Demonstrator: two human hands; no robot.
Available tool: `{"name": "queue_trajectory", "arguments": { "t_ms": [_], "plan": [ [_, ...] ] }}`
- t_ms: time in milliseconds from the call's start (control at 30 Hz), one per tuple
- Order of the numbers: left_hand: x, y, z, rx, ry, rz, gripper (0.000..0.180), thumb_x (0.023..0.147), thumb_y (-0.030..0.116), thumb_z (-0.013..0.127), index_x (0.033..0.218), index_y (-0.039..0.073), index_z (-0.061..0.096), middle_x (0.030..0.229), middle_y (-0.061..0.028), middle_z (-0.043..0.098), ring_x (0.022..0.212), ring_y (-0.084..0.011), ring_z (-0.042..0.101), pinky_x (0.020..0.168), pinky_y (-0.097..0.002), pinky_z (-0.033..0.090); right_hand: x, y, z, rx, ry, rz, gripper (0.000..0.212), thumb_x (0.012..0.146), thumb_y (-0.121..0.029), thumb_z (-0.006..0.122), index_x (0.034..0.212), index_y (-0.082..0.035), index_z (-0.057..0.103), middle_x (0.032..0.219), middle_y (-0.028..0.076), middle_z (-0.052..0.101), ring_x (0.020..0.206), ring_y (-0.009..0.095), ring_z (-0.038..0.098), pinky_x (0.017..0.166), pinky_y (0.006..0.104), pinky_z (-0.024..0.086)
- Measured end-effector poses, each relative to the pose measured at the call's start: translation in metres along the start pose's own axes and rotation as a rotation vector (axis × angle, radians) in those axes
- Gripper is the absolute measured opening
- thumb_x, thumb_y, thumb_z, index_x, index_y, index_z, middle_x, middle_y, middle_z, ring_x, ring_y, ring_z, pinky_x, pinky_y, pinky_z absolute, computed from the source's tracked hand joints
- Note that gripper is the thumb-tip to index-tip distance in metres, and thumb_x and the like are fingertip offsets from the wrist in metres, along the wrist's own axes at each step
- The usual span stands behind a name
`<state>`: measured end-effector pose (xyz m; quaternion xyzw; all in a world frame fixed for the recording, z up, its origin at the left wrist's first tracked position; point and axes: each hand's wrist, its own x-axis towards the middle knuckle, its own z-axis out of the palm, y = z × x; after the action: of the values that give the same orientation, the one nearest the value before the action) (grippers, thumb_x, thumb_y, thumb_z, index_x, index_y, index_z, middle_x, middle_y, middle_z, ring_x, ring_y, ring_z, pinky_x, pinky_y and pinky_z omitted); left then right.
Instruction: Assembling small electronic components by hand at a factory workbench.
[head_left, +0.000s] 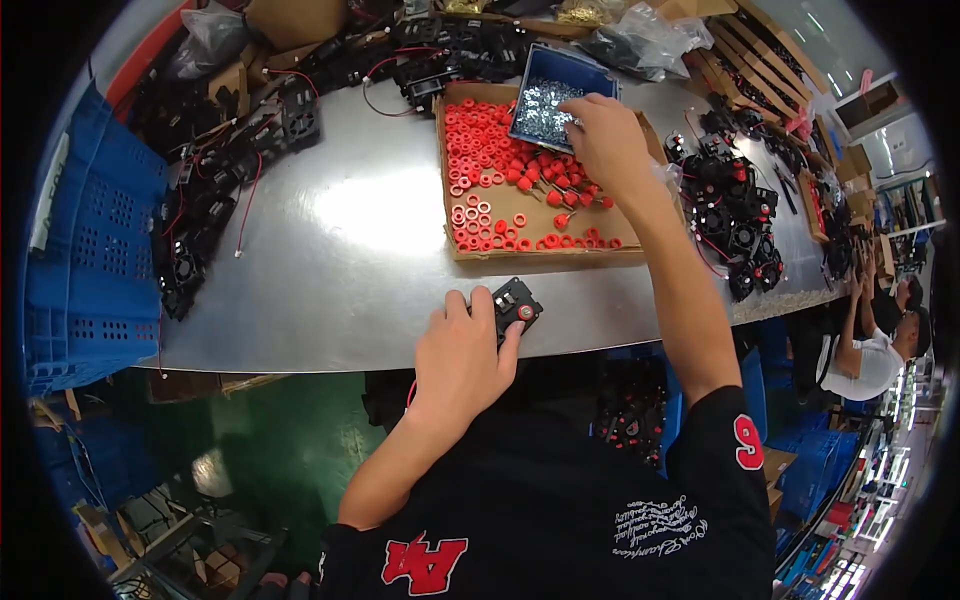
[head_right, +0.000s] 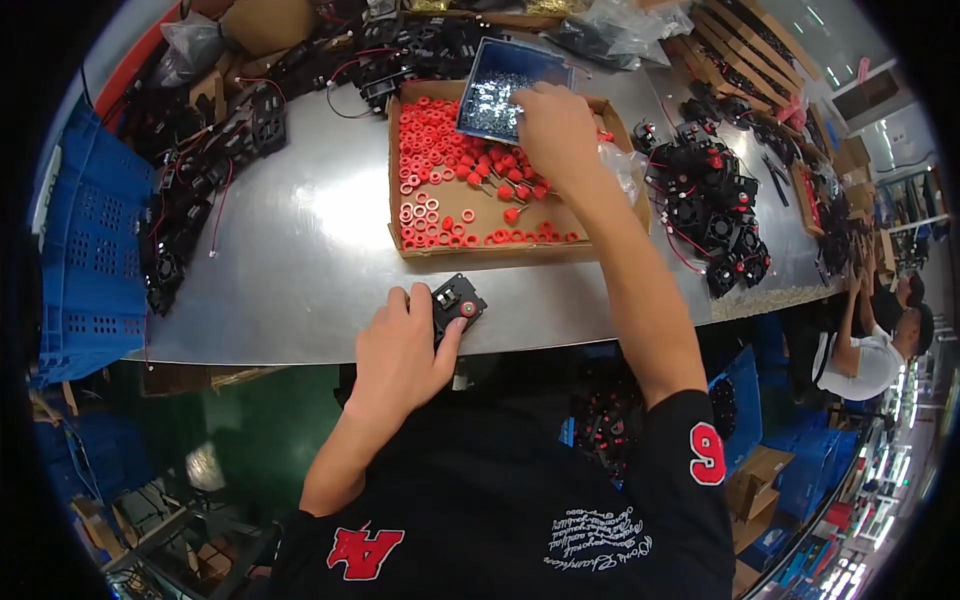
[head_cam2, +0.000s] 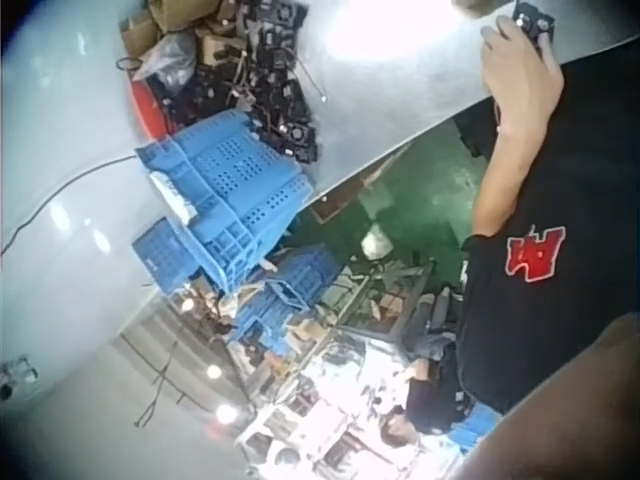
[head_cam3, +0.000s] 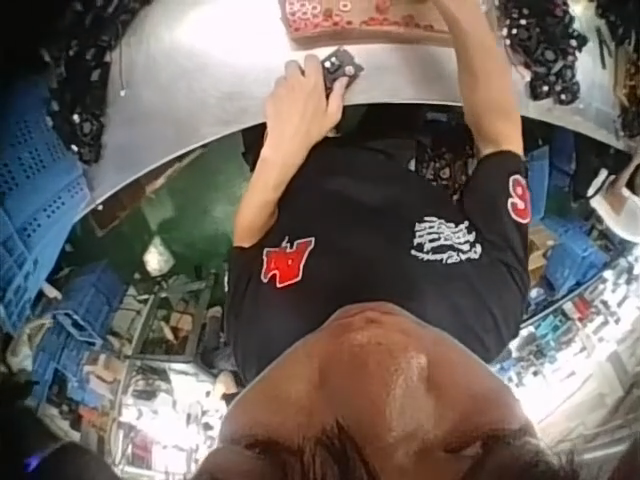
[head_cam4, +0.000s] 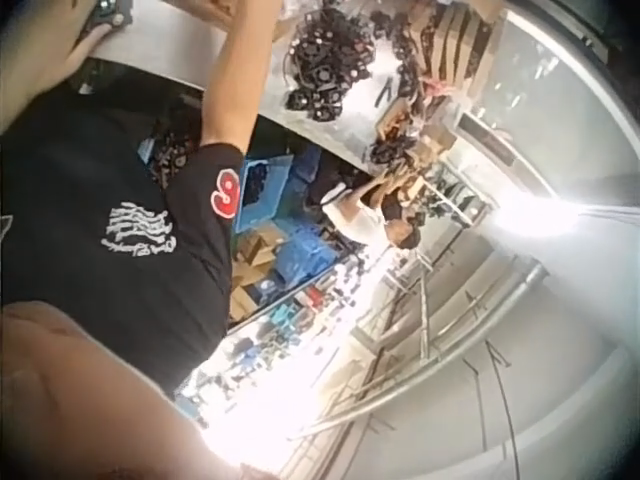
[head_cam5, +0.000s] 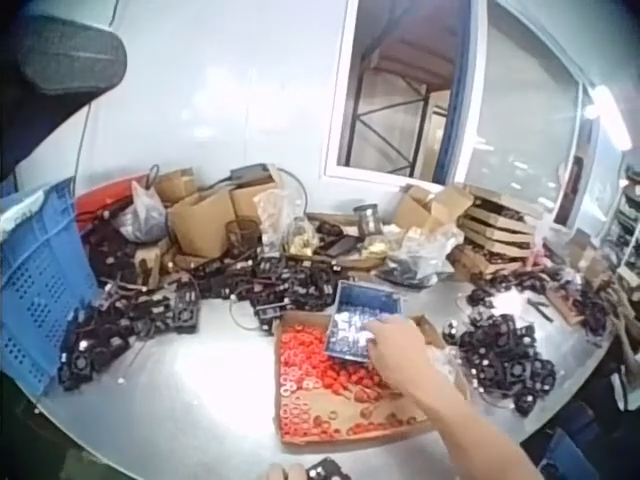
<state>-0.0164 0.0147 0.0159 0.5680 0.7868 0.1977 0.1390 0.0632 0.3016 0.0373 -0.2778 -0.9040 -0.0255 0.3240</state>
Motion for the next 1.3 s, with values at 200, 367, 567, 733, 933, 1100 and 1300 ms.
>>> {"name": "queue_trajectory", "arguments": {
  "t_ms": [200, 367, 567, 733, 933, 1100, 1300],
  "plan": [
    [-0.001, 0.000, 0.002, 0.036, -0.012, -0.015, 0.038, 0.090, 0.035, 0.066, 0.099, 0.001, 0.051, 0.089, -0.0167, 0.054, 0.072, -0.0320, 0.063, 0.054, -0.0400, 0.053, 0.030, -0.001, 0.020, -0.370, -0.505, -0.035, 0.016, 0.081, -0.009, 0.062, 0.093, -0.007, 0.073, 0.093, 0.017, 0.070, 0.087, 0.038, 0.067, 0.077, 0.0491, 0.053],
    [-0.001, 0.000, 0.001, 0.052, -0.012, -0.013, 0.038, 0.090, 0.035, 0.065, 0.099, 0.001, 0.051, 0.089, -0.0163, 0.054, 0.073, -0.0308, 0.063, 0.053, -0.0390, 0.053, 0.028, 0.009, 0.028, -0.285, -0.309, 0.054, 0.017, 0.087, -0.018, 0.062, 0.087, -0.003, 0.070, 0.080, 0.020, 0.068, 0.079, 0.040, 0.067, 0.075, 0.0505, 0.053],
    [-0.001, 0.000, 0.002, 0.054, -0.012, -0.002, 0.038, 0.090, 0.036, 0.066, 0.098, 0.001, 0.050, 0.088, -0.0162, 0.054, 0.072, -0.0303, 0.063, 0.053, -0.0384, 0.053, 0.029, 0.016, 0.020, -0.315, -0.286, 0.024, 0.022, 0.089, -0.022, 0.062, 0.085, -0.001, 0.069, 0.079, 0.020, 0.068, 0.077, 0.042, 0.066, 0.073, 0.0515, 0.052],
    [0.000, 0.000, 0.003, 0.043, -0.008, -0.005, 0.038, 0.090, 0.036, 0.066, 0.098, 0.002, 0.050, 0.088, -0.0162, 0.054, 0.071, -0.0305, 0.063, 0.053, -0.0381, 0.053, 0.016, -0.021, -0.016, 0.025, -0.175, 0.142, 0.022, 0.087, -0.020, 0.064, 0.088, 0.001, 0.071, 0.078, 0.015, 0.070, 0.070, 0.026, 0.068, 0.069, 0.0378, 0.053],
    [-0.001, -0.001, 0.001, -0.002, 0.019, -0.015, 0.040, 0.090, 0.036, 0.065, 0.099, 0.001, 0.050, 0.087, -0.0170, 0.055, 0.071, -0.0341, 0.063, 0.055, -0.0438, 0.052, -0.074, -0.086, -0.069, 0.817, -0.509, 0.518, 0.022, 0.085, -0.013, 0.070, 0.101, 0.001, 0.072, 0.087, 0.005, 0.072, 0.079, 0.010, 0.065, 0.074, 0.0262, 0.052],
    [0.000, -0.002, 0.004, -0.018, 0.030, -0.006, 0.039, 0.091, 0.036, 0.065, 0.099, 0.001, 0.049, 0.088, -0.0174, 0.055, 0.073, -0.0352, 0.063, 0.055, -0.0442, 0.052, -0.118, -0.108, -0.078, 0.798, -0.511, 0.393, 0.020, 0.085, -0.005, 0.070, 0.104, 0.001, 0.073, 0.091, 0.009, 0.070, 0.080, 0.016, 0.066, 0.072, 0.0270, 0.052],
    [-0.003, -0.001, 0.003, -0.011, 0.020, -0.019, 0.040, 0.091, 0.036, 0.065, 0.099, 0.001, 0.049, 0.089, -0.0181, 0.054, 0.075, -0.0360, 0.064, 0.056, -0.0438, 0.052, -0.135, -0.107, -0.066, 0.775, -0.462, 0.279, 0.016, 0.085, -0.007, 0.071, 0.099, -0.003, 0.075, 0.085, 0.009, 0.067, 0.072, 0.021, 0.064, 0.064, 0.0308, 0.050]
  ]
}}
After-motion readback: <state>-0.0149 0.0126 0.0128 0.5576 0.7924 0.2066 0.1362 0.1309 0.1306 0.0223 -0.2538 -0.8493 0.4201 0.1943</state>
